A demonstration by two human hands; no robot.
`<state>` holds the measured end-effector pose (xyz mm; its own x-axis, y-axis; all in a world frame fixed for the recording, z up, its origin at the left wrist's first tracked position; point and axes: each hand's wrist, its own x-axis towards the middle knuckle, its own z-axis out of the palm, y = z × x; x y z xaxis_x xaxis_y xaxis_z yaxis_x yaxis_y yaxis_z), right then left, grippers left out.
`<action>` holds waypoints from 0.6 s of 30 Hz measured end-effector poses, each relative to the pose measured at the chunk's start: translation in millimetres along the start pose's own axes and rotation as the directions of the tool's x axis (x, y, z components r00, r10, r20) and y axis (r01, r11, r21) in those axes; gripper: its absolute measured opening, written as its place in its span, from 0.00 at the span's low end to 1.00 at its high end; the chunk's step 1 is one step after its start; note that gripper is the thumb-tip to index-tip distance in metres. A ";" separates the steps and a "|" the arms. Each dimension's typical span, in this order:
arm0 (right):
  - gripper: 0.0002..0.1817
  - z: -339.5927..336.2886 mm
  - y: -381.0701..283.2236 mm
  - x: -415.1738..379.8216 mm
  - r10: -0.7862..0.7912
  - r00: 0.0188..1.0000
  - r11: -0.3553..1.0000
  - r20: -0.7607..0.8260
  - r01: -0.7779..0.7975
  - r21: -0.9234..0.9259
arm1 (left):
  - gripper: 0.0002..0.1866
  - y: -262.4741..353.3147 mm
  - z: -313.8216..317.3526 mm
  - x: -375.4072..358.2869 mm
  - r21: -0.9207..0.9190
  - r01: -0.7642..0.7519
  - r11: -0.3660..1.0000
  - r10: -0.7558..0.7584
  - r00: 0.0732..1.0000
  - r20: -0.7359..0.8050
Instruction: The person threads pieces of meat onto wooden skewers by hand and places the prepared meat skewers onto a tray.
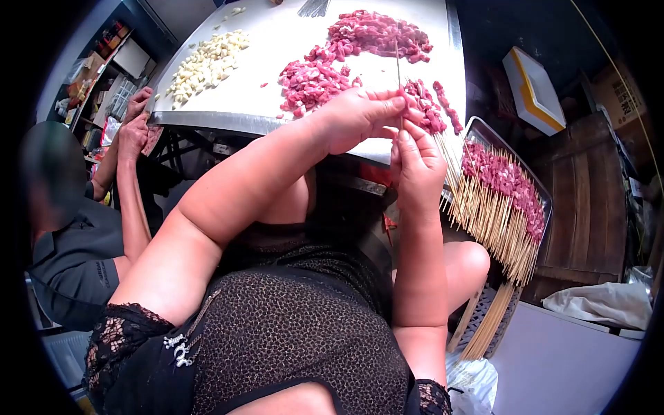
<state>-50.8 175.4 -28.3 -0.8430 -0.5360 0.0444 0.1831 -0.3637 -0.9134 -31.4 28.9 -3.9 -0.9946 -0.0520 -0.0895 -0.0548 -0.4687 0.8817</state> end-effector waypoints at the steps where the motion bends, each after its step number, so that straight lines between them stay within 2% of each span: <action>1: 0.12 -0.9 0.4 1.2 0.001 1.000 1.000 -0.019 -0.001 0.012 | 0.13 -1.6 1.2 -0.5 0.072 -0.001 0.997 0.001 1.000 0.002; 3: 0.11 -4.6 -0.4 1.6 0.003 1.000 1.000 0.001 -0.003 -0.010 | 0.15 4.3 -2.8 0.0 0.122 0.032 0.992 -0.030 0.999 -0.020; 5: 0.11 -4.7 -4.9 -0.9 0.074 0.997 0.976 0.026 -0.067 -0.206 | 0.15 20.3 -9.7 -2.1 0.449 -0.011 0.893 0.056 0.995 -0.086; 7: 0.11 -11.3 -1.5 -3.0 0.063 0.997 0.970 0.044 -0.051 -0.237 | 0.16 34.1 -23.3 -2.3 0.475 -0.106 0.874 0.183 0.976 -0.118; 8: 0.11 -12.5 -1.8 -6.2 0.019 0.999 0.951 0.050 -0.002 -0.308 | 0.17 41.6 -33.6 -3.2 0.461 -0.106 0.881 0.217 0.957 -0.195; 9: 0.11 -12.9 -1.5 -8.4 -0.026 0.998 0.925 0.058 0.046 -0.376 | 0.17 48.3 -43.7 -3.9 0.380 -0.155 0.912 0.258 0.937 -0.237; 10: 0.12 -11.6 -0.2 -10.4 -0.052 0.997 0.917 0.063 0.073 -0.392 | 0.18 54.8 -53.7 -3.6 0.475 -0.185 0.860 0.360 0.881 -0.307; 11: 0.12 -10.9 -0.1 -12.0 -0.051 0.997 0.919 0.061 0.071 -0.388 | 0.18 57.9 -80.9 1.3 0.582 -0.195 0.789 0.427 0.855 -0.293; 13: 0.12 -8.5 -1.5 -14.0 -0.041 0.997 0.903 0.064 0.064 -0.424 | 0.14 60.1 -109.6 6.4 0.723 -0.120 0.681 0.564 0.715 -0.412; 14: 0.12 -7.5 -0.8 -14.6 -0.047 0.997 0.903 0.062 0.069 -0.424 | 0.14 62.0 -117.7 5.0 0.725 -0.120 0.678 0.566 0.714 -0.411; 16: 0.12 -7.2 1.3 -14.2 -0.048 0.997 0.899 0.065 0.072 -0.432 | 0.14 68.3 -121.9 0.2 0.876 0.282 0.392 0.491 0.740 -0.459; 17: 0.12 -7.6 2.5 -13.9 -0.047 0.997 0.893 0.066 0.072 -0.444 | 0.17 71.8 -111.6 -5.0 0.870 0.418 0.260 0.428 0.758 -0.492; 18: 0.12 -8.1 3.9 -13.3 -0.049 0.997 0.894 0.068 0.074 -0.443 | 0.18 68.1 -110.6 -7.1 0.890 0.422 0.170 0.372 0.809 -0.455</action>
<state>-43.0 187.3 -35.7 -0.8147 -0.5680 0.1163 -0.1225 -0.0275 -0.9921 -18.3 -100.2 5.6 -0.7853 -0.6175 0.0451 -0.5074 0.6836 0.5246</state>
